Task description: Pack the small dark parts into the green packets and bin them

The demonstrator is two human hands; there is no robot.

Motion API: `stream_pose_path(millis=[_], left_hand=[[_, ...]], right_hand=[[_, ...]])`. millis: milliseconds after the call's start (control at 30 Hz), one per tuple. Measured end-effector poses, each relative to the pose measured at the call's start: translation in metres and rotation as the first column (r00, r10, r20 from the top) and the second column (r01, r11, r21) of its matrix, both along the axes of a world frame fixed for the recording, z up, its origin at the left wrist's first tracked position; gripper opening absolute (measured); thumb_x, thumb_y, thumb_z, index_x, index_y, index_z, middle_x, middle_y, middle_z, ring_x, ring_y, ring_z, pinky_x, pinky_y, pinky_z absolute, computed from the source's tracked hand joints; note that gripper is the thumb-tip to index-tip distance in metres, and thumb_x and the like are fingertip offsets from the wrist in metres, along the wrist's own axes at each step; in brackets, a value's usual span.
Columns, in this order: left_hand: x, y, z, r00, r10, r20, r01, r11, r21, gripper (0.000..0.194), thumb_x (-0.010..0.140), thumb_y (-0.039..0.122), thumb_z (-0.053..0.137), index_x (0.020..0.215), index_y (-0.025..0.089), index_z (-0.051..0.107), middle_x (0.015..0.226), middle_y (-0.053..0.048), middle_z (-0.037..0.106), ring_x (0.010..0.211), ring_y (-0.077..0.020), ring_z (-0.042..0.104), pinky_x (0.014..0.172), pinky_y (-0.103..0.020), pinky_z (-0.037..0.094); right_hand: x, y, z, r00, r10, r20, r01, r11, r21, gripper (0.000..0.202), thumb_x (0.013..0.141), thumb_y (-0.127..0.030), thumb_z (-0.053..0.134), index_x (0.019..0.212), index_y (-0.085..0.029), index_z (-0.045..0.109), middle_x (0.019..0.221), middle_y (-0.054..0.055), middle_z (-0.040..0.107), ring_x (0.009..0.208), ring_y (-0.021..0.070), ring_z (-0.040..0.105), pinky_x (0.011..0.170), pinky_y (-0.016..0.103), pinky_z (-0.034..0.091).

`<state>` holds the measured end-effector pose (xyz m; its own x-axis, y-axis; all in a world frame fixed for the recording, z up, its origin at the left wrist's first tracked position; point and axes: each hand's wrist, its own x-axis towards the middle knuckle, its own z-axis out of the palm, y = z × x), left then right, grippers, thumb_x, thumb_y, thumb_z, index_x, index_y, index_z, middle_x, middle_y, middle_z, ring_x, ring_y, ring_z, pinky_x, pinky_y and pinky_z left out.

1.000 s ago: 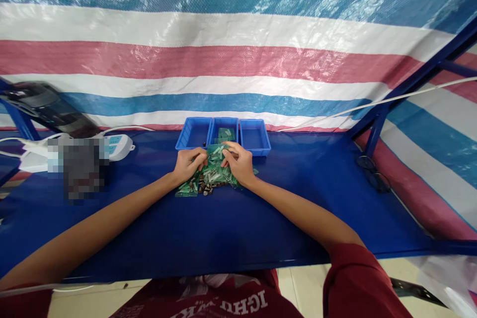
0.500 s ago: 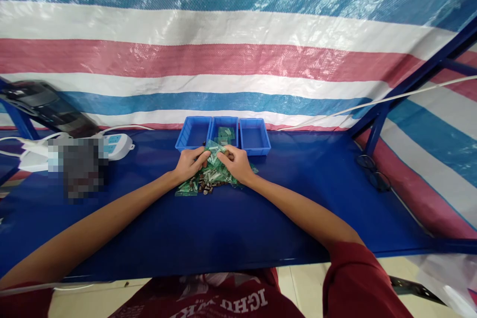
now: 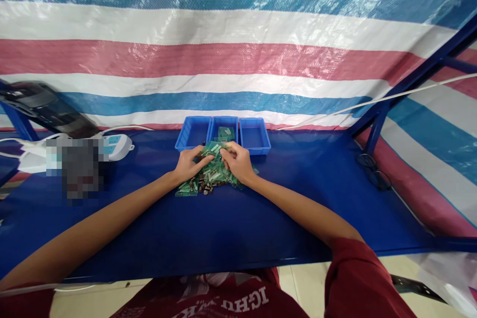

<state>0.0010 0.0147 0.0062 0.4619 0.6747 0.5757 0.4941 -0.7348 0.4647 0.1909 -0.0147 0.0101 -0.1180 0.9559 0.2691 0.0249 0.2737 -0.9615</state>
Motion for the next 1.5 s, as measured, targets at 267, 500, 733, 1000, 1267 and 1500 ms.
stream_pose_path(millis=[267, 500, 733, 1000, 1267, 1500], left_hand=[[-0.001, -0.003, 0.004, 0.999, -0.01, 0.051, 0.005, 0.996, 0.089, 0.022, 0.088, 0.033, 0.055, 0.074, 0.017, 0.052, 0.052, 0.005, 0.045, 0.047, -0.0083, 0.045, 0.05, -0.02, 0.033], [-0.002, -0.002, 0.0, 0.998, -0.059, 0.017, 0.057, 0.996, 0.065, 0.017, 0.091, 0.034, 0.05, 0.09, 0.017, 0.054, 0.054, 0.005, 0.048, 0.046, -0.0089, 0.045, 0.049, -0.021, 0.033], [-0.002, -0.003, 0.002, 0.994, -0.11, 0.015, 0.108, 0.987, 0.122, 0.015, 0.09, 0.031, 0.052, 0.088, 0.016, 0.055, 0.071, -0.002, 0.061, 0.055, -0.0101, 0.053, 0.055, -0.022, 0.04], [-0.003, 0.002, -0.002, 0.988, -0.152, -0.008, 0.152, 0.988, -0.035, 0.032, 0.089, 0.044, 0.054, 0.106, 0.017, 0.057, 0.063, 0.001, 0.063, 0.05, -0.0112, 0.057, 0.052, -0.021, 0.042], [-0.001, 0.0, 0.0, 0.992, -0.089, -0.086, 0.101, 0.983, 0.154, 0.037, 0.096, 0.038, 0.041, 0.067, 0.016, 0.052, 0.052, 0.003, 0.046, 0.046, -0.0093, 0.044, 0.048, -0.022, 0.029], [-0.004, -0.002, 0.001, 0.997, -0.081, 0.008, 0.079, 0.987, 0.14, 0.047, 0.096, 0.034, 0.039, 0.054, 0.016, 0.048, 0.046, 0.003, 0.043, 0.042, -0.0082, 0.041, 0.047, -0.024, 0.029]], right_hand=[[0.018, 0.002, 0.008, 0.969, -0.175, 0.173, 0.146, 0.975, 0.169, 0.033, 0.089, -0.047, 0.049, 0.082, -0.017, 0.061, 0.059, -0.001, 0.05, 0.05, 0.0109, 0.044, 0.05, 0.024, 0.035], [0.008, -0.003, -0.013, 0.966, -0.189, 0.178, 0.158, 0.972, 0.176, 0.032, 0.092, -0.046, 0.043, 0.103, -0.02, 0.058, 0.063, -0.001, 0.051, 0.051, 0.0126, 0.045, 0.05, 0.025, 0.037], [0.007, -0.005, -0.004, 0.946, -0.125, 0.301, 0.01, 0.934, 0.357, 0.024, 0.089, -0.041, 0.051, 0.094, -0.019, 0.061, 0.069, 0.002, 0.055, 0.057, 0.0136, 0.048, 0.058, 0.027, 0.042], [0.006, -0.005, -0.011, 0.938, -0.17, 0.304, 0.052, 0.931, 0.36, 0.027, 0.094, -0.039, 0.043, 0.094, -0.018, 0.061, 0.081, 0.005, 0.063, 0.065, 0.0152, 0.056, 0.063, 0.028, 0.044], [0.008, -0.003, -0.009, 0.947, -0.164, 0.276, 0.037, 0.91, 0.414, 0.025, 0.091, -0.039, 0.048, 0.096, -0.019, 0.061, 0.079, 0.005, 0.057, 0.056, 0.0128, 0.048, 0.056, 0.028, 0.043], [0.007, -0.005, 0.004, 0.955, -0.174, 0.24, 0.073, 0.924, 0.376, 0.026, 0.088, -0.042, 0.053, 0.085, -0.019, 0.063, 0.072, 0.004, 0.056, 0.057, 0.014, 0.048, 0.057, 0.03, 0.044]])
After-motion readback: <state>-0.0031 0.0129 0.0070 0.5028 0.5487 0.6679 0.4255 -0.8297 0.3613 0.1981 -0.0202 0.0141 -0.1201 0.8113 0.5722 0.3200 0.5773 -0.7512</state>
